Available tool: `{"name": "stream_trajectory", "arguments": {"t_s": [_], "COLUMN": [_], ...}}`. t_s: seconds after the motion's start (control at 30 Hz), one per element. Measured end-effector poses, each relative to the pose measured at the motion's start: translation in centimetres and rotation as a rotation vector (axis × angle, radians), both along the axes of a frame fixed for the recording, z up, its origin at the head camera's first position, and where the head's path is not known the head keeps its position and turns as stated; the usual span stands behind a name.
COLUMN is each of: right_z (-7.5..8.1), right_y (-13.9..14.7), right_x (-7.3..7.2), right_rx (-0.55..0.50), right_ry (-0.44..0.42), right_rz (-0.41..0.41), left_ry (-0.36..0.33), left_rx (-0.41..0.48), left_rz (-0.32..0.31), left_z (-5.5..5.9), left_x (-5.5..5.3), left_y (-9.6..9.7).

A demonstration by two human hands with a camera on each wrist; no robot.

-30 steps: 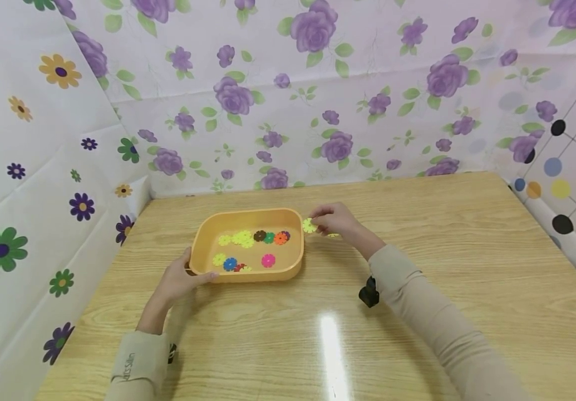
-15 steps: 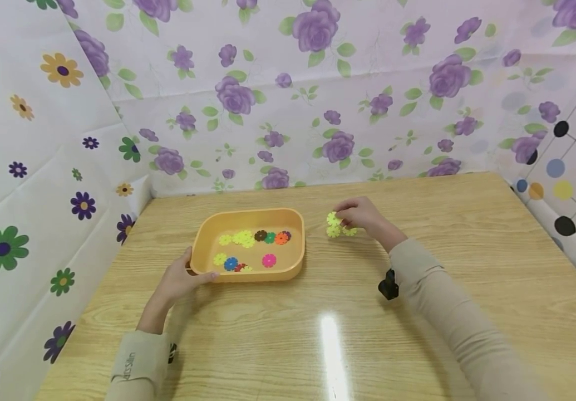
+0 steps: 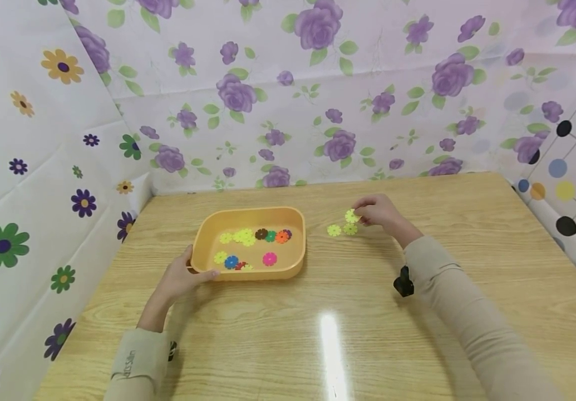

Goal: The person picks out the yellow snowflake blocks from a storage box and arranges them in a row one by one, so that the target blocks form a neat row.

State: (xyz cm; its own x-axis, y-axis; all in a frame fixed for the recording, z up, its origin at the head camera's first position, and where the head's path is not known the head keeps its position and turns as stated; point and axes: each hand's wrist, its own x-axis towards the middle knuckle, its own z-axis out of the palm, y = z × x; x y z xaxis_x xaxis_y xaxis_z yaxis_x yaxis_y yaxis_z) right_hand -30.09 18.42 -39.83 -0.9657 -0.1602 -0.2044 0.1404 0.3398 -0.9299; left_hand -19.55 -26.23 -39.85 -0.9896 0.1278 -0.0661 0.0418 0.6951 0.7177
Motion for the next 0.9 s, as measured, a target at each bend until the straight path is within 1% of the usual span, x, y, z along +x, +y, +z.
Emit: {"name": "stream_trajectory", "arguments": {"t_s": [0.2,0.4,0.7,0.9], "right_z": [-0.3,-1.1,-1.8,-2.4], "right_y": [1.0,2.0,2.6,2.7], "right_x": [0.1,-0.2,-0.1,-0.2], "right_rx": [0.044,0.117,0.207,0.213], "right_ry": [0.012,0.015,-0.03,-0.039], "right_rz": [-0.002,-0.016,-0.022,-0.016], "left_ry": [-0.01,-0.012,-0.009,-0.003], "left_rx": [-0.005,0.003,-0.01,0.001], "left_rz": [0.002,0.006,0.012,0.011], "left_z": [0.1,0.1,0.2,0.0], "left_x": [0.0,0.0,0.1,0.0], "left_y": [0.0,0.0,0.1,0.0]}}
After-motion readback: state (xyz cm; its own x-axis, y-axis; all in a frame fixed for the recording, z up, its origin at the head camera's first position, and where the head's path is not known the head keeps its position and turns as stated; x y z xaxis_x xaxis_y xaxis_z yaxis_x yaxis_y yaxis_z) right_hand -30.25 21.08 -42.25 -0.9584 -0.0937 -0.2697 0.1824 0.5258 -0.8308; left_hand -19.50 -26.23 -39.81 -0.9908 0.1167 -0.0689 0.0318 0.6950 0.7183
